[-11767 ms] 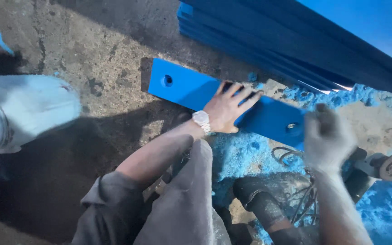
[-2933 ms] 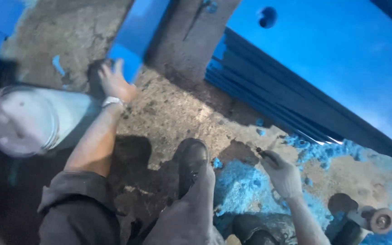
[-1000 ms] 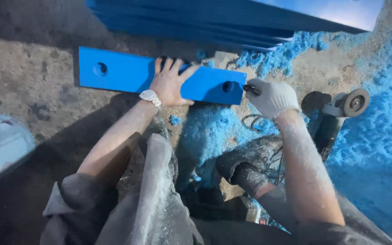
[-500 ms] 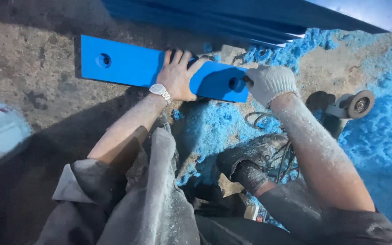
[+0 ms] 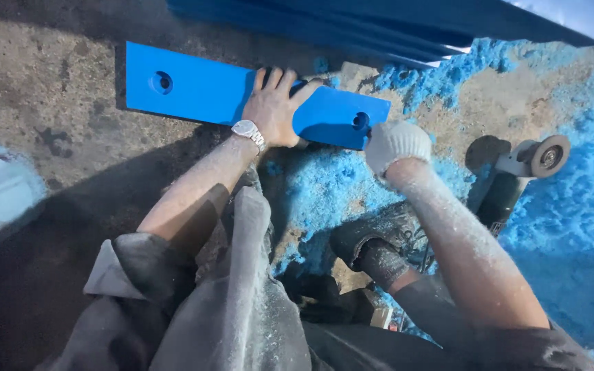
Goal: The worker is applying white paint to circular recesses on blue industrial parts.
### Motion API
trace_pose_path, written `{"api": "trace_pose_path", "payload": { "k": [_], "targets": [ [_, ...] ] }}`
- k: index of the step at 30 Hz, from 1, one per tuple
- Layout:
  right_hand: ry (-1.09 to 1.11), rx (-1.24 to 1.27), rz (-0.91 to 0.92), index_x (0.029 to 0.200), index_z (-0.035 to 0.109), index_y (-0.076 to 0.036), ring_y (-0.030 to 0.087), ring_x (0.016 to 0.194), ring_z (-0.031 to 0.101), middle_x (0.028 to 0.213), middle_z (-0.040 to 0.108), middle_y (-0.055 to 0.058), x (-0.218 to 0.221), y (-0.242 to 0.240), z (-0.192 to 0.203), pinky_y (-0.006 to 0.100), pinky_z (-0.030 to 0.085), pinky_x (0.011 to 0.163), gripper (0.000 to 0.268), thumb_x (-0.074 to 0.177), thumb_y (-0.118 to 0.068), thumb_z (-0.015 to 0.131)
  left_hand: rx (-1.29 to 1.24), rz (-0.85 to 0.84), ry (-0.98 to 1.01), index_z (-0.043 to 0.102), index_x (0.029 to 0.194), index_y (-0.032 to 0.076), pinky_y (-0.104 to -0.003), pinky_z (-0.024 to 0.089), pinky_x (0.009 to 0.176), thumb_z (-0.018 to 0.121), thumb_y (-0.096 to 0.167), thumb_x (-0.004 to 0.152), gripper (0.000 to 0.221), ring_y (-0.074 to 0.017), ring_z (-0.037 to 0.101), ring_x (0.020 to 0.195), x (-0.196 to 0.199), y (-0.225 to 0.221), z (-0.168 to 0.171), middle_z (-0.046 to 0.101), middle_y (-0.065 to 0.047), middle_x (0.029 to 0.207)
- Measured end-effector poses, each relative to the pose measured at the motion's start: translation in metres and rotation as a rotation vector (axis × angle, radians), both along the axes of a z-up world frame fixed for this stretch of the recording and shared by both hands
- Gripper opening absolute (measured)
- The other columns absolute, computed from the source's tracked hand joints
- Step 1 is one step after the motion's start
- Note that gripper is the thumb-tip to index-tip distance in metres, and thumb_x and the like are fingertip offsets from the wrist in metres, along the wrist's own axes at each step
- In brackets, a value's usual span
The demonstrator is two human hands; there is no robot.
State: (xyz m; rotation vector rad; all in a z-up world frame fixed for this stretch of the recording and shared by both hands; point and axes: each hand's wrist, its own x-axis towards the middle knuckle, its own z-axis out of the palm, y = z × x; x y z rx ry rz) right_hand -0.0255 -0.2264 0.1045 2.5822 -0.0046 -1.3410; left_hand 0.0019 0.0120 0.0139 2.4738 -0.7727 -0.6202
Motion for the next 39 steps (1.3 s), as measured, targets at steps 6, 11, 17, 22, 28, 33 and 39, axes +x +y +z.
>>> {"api": "trace_pose_path", "payload": {
  "k": [6, 11, 17, 22, 28, 33, 39],
  "targets": [
    [0.156, -0.059, -0.049, 0.105, 0.082, -0.007, 0.031, 0.094, 0.077, 0.105, 0.078, 0.016, 0.017, 0.063, 0.031, 0.044, 0.063, 0.078, 0.023, 0.090, -0.019, 0.068, 0.067, -0.029, -0.187, 0.040, 0.160, 0.029, -0.066, 0.026, 0.112, 0.082, 0.024, 0.078, 0.093, -0.0430, 0.043, 0.133, -0.013, -0.003, -0.037, 0.050, -0.020, 0.145],
    [0.101, -0.020, 0.126, 0.106, 0.080, -0.008, 0.033, 0.098, 0.075, 0.111, 0.075, 0.018, 0.045, 0.066, 0.013, 0.045, 0.061, 0.079, 0.023, 0.091, -0.018, 0.066, 0.089, -0.015, -0.330, 0.043, 0.162, 0.036, -0.066, 0.031, 0.111, 0.067, 0.007, 0.095, 0.077, -0.0385, 0.045, 0.133, -0.019, -0.005, -0.100, 0.050, -0.013, 0.148],
    [0.099, -0.033, -0.020, 0.104, 0.079, -0.007, 0.031, 0.099, 0.075, 0.110, 0.077, 0.017, 0.064, 0.037, -0.002, 0.042, 0.061, 0.082, 0.024, 0.084, -0.013, 0.067, 0.125, -0.064, -0.245, 0.036, 0.159, 0.031, -0.067, 0.030, 0.111, 0.079, 0.041, 0.071, 0.098, -0.0411, 0.044, 0.136, -0.012, -0.002, -0.073, 0.046, -0.013, 0.152],
    [0.072, -0.096, -0.085, 0.102, 0.080, -0.003, 0.028, 0.085, 0.079, 0.097, 0.077, 0.018, 0.068, 0.008, 0.005, 0.041, 0.065, 0.073, 0.032, 0.094, -0.030, 0.063, 0.105, -0.035, -0.328, 0.034, 0.166, 0.035, -0.064, 0.028, 0.115, 0.085, 0.024, 0.082, 0.099, -0.0409, 0.043, 0.137, -0.015, -0.002, -0.058, 0.047, -0.013, 0.152],
    [0.081, -0.026, -0.159, 0.108, 0.084, -0.016, 0.032, 0.083, 0.075, 0.095, 0.080, 0.016, 0.063, -0.007, 0.019, 0.043, 0.059, 0.079, 0.036, 0.093, -0.039, 0.063, 0.010, 0.019, 0.036, 0.037, 0.153, 0.030, -0.067, 0.022, 0.114, 0.091, 0.029, 0.067, 0.101, -0.0481, 0.038, 0.135, -0.001, 0.000, -0.002, 0.046, -0.022, 0.146],
    [0.042, -0.015, 0.021, 0.114, 0.080, -0.026, 0.030, 0.086, 0.076, 0.101, 0.079, 0.010, 0.050, 0.005, 0.039, 0.045, 0.060, 0.076, 0.029, 0.095, -0.031, 0.059, 0.090, -0.032, -0.033, 0.037, 0.158, 0.031, -0.064, 0.024, 0.115, 0.083, 0.009, 0.067, 0.104, -0.0464, 0.041, 0.135, -0.003, -0.001, 0.001, 0.048, -0.022, 0.145],
    [0.002, 0.014, 0.179, 0.113, 0.079, -0.019, 0.034, 0.098, 0.074, 0.110, 0.076, 0.012, 0.037, 0.035, 0.034, 0.048, 0.061, 0.076, 0.029, 0.098, -0.021, 0.054, 0.023, -0.007, -0.106, 0.037, 0.156, 0.030, -0.067, 0.026, 0.111, 0.086, 0.017, 0.070, 0.099, -0.0483, 0.042, 0.131, -0.011, -0.003, -0.032, 0.048, -0.024, 0.143]
  ]
}}
